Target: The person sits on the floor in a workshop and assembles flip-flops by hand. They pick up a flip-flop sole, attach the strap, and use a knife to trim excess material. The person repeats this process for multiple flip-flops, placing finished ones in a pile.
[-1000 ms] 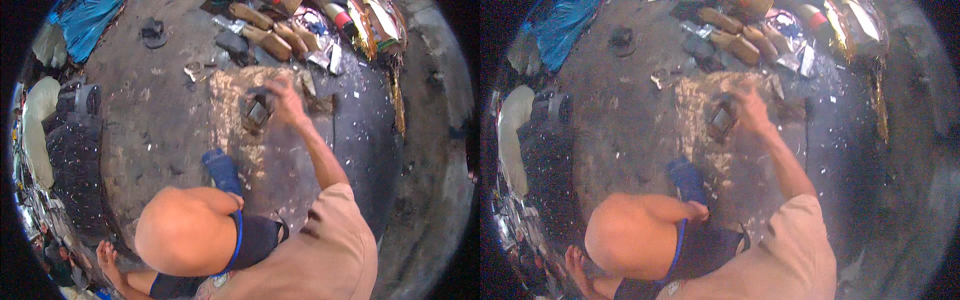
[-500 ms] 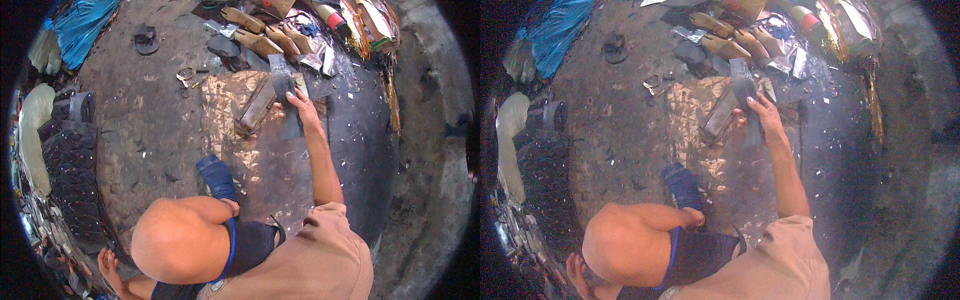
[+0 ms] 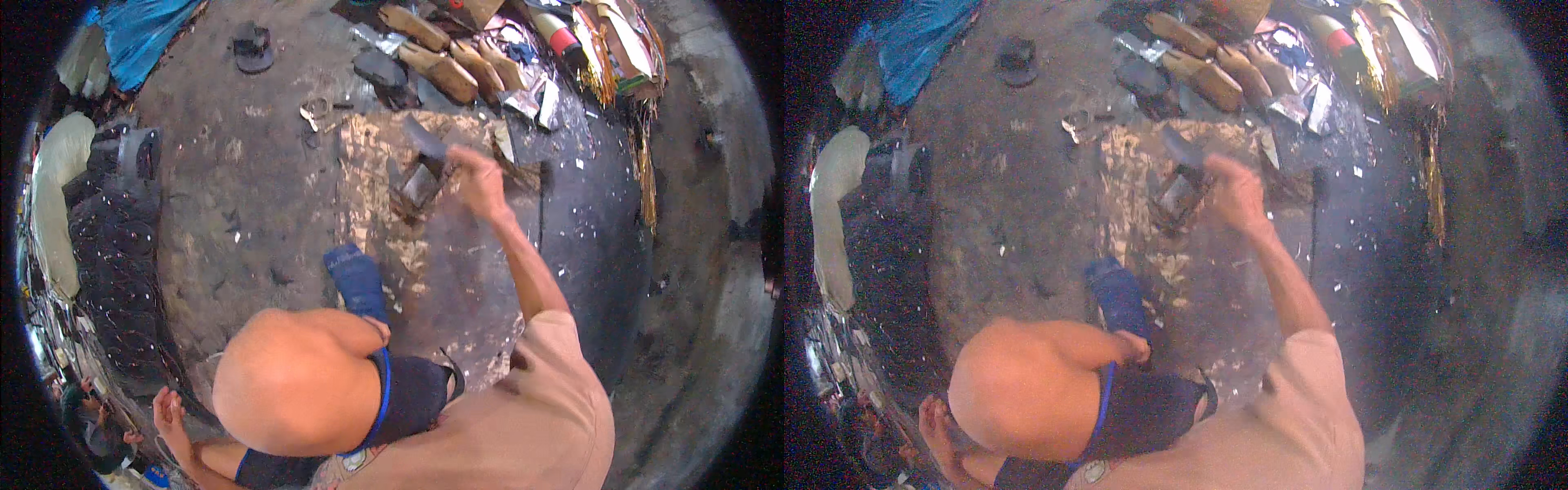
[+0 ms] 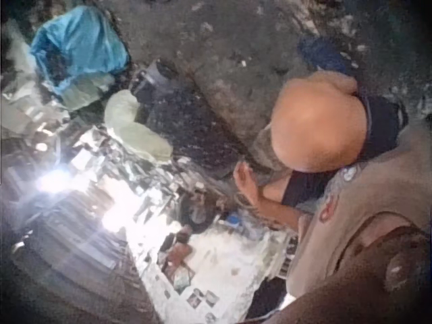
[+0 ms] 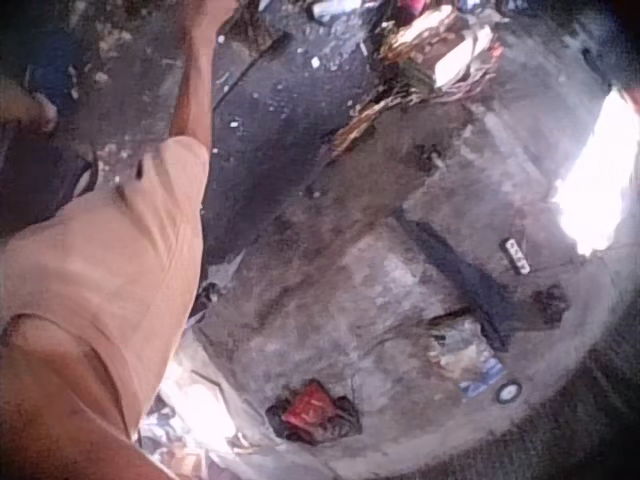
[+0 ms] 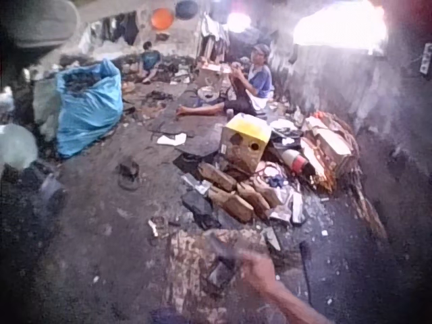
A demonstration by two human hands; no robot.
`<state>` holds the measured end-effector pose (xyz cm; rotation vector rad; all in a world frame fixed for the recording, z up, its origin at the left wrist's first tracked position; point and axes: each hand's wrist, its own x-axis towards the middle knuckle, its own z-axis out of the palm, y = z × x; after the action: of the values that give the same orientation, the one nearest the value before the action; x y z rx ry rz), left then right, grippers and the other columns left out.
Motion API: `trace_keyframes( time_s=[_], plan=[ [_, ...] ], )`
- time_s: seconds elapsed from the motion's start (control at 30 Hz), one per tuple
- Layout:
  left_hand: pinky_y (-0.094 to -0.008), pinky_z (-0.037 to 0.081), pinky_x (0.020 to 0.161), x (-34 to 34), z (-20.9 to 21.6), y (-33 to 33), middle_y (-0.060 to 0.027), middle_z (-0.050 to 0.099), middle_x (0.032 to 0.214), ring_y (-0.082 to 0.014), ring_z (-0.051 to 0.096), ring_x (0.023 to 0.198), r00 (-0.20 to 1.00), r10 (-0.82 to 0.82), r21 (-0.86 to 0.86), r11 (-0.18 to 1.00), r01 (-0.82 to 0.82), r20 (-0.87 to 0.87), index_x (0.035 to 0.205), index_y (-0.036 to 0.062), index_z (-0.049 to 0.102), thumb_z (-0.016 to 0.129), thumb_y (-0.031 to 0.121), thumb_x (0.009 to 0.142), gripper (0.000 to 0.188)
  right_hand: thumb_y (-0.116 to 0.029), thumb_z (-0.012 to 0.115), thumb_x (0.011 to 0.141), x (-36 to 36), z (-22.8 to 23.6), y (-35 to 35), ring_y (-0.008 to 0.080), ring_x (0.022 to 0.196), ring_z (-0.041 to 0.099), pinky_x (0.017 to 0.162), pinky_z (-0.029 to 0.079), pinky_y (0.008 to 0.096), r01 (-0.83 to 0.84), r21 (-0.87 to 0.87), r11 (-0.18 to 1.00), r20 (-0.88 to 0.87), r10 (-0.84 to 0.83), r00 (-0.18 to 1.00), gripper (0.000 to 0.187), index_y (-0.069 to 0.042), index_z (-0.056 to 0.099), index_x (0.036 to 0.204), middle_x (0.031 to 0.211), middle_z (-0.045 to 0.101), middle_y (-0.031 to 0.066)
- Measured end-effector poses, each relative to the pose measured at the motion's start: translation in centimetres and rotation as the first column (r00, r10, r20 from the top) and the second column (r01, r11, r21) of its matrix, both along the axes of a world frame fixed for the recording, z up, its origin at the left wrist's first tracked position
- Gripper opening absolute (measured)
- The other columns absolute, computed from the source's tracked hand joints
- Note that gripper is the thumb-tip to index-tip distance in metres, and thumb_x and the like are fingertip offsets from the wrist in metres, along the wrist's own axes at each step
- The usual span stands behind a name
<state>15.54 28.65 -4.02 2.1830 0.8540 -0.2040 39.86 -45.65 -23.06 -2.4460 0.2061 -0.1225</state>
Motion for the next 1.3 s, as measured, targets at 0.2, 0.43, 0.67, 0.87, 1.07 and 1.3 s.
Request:
trace_keyframes(
  time_s=[0.2,0.43,0.67,0.87,1.07,1.3],
  plan=[
    [-0.0267,0.050,0.092,-0.8,0.0,0.6,-0.0063,0.067,0.121,-0.0143,0.064,0.107,0.999,-0.034,-0.082,0.996,0.036,0.027,0.142,0.0047,0.059,0.066,0.018,0.106,0.039,0.001,0.059,0.094,-2.4,0.5,4.8,0.0303,0.109,0.074,0.099,0.057,0.0382,-0.046,-0.363,0.931,0.055,0.071,0.996,0.038,-0.006,0.074,0.127,0.130,0.074,0.0156],
    [-0.0275,0.050,0.091,0.1,0.4,-0.9,-0.0065,0.068,0.120,-0.0141,0.064,0.106,1.000,-0.028,-0.068,0.997,0.028,0.003,0.142,0.0029,0.059,0.066,0.018,0.106,0.040,0.002,0.053,0.094,-0.8,-0.9,3.0,0.0207,0.097,0.073,0.091,0.058,0.0369,0.165,-0.092,0.982,0.401,-0.116,0.909,0.043,-0.002,0.070,0.134,0.125,0.076,0.0182],
    [-0.0272,0.050,0.091,-0.2,-0.2,-0.6,-0.0068,0.069,0.119,-0.0138,0.063,0.107,0.999,-0.043,-0.042,0.998,0.044,0.016,0.142,0.0026,0.059,0.066,0.020,0.105,0.042,0.008,0.053,0.093,-1.6,0.3,4.8,0.0228,0.097,0.073,0.086,0.059,0.0354,0.097,-0.032,0.995,0.078,-0.094,0.993,0.053,-0.008,0.066,0.142,0.141,0.070,0.0102],
    [-0.0258,0.049,0.091,-0.4,0.7,-0.1,-0.0053,0.067,0.119,-0.0125,0.063,0.108,0.996,-0.073,-0.046,0.996,0.071,-0.049,0.143,0.0043,0.058,0.066,0.019,0.105,0.042,0.002,0.062,0.089,-0.1,-2.5,2.7,0.0303,0.106,0.072,0.092,0.060,0.0391,0.117,-0.151,0.982,0.312,-0.065,0.948,0.067,-0.018,0.055,0.153,0.158,0.054,0.0022],
    [-0.0268,0.049,0.093,0.1,-0.7,-0.1,-0.0048,0.067,0.120,-0.0130,0.062,0.109,0.998,-0.058,-0.109,0.992,0.062,0.040,0.143,0.0051,0.058,0.065,0.018,0.106,0.040,0.002,0.061,0.087,-1.4,-1.4,4.4,0.0296,0.097,0.072,0.087,0.060,0.0403,-0.061,-0.215,0.975,0.080,0.080,0.994,0.061,-0.015,0.063,0.146,0.143,0.067,0.0079],
    [-0.0304,0.049,0.099,-0.4,0.7,-0.9,-0.0094,0.067,0.123,-0.0167,0.063,0.112,0.998,-0.070,-0.109,0.992,0.070,0.005,0.142,0.0024,0.058,0.067,0.018,0.105,0.041,0.004,0.065,0.082,-2.0,-1.4,6.9,0.0294,0.095,0.072,0.090,0.060,0.0423,-0.199,-0.395,0.897,0.030,0.229,0.973,0.062,-0.015,0.067,0.141,0.139,0.069,0.0060]
  ],
)
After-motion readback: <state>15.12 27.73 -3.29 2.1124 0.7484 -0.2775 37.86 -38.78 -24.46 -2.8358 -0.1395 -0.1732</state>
